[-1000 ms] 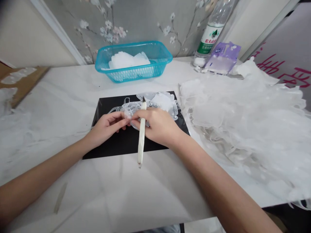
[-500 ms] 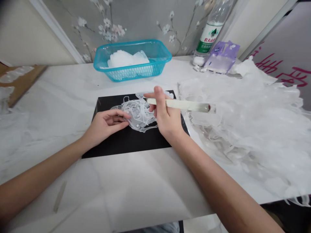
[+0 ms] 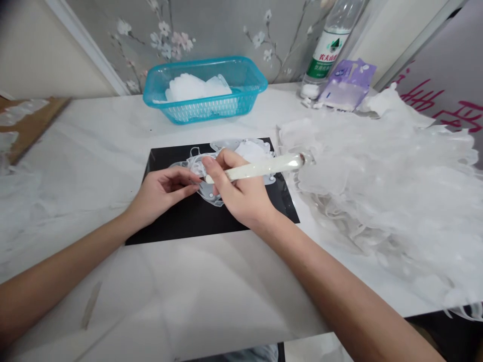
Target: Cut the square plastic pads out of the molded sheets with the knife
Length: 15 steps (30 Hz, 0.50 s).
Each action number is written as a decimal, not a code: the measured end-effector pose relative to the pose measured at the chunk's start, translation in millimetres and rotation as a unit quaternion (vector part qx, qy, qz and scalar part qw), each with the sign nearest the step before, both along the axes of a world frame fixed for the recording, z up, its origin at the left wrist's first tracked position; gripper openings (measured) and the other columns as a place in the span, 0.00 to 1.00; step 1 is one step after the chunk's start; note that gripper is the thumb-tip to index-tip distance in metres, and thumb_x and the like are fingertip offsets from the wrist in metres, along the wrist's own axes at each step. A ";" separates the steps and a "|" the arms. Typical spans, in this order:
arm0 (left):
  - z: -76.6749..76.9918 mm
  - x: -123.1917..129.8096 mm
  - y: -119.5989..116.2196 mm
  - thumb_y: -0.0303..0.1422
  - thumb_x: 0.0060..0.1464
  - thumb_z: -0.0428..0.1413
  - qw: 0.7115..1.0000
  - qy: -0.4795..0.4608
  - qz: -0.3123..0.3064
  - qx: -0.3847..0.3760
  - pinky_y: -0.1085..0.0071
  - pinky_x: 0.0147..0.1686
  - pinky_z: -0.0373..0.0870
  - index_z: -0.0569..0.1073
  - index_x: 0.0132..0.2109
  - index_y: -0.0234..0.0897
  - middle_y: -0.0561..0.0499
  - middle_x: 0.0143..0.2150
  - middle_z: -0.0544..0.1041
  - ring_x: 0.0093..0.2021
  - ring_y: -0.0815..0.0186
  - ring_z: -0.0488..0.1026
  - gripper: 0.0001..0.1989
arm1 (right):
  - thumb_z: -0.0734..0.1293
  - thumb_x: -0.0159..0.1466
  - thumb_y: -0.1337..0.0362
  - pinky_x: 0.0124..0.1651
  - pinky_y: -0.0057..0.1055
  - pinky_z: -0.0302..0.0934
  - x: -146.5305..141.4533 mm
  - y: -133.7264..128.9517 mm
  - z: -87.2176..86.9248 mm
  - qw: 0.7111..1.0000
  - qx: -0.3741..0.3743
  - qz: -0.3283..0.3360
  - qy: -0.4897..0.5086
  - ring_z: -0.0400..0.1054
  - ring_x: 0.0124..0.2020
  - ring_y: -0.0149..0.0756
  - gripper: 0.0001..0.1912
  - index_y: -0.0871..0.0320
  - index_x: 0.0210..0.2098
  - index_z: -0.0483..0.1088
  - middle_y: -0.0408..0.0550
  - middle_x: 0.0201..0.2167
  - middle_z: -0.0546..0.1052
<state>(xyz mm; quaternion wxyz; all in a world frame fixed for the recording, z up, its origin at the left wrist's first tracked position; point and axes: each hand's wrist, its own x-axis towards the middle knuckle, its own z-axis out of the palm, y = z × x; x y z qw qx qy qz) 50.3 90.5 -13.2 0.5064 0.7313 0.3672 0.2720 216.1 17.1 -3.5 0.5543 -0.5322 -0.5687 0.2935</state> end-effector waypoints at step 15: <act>-1.2 -0.1 -3.6 0.26 0.45 0.60 0.999 -0.020 -0.048 0.008 0.80 0.27 0.69 0.74 0.38 0.34 0.51 0.41 0.72 0.29 0.76 0.70 0.09 | 0.58 0.67 0.59 0.24 0.25 0.52 -2.2 -2.5 -1.8 0.989 0.033 0.052 -0.131 0.57 0.20 0.25 0.17 0.57 0.23 0.57 0.39 0.18 0.63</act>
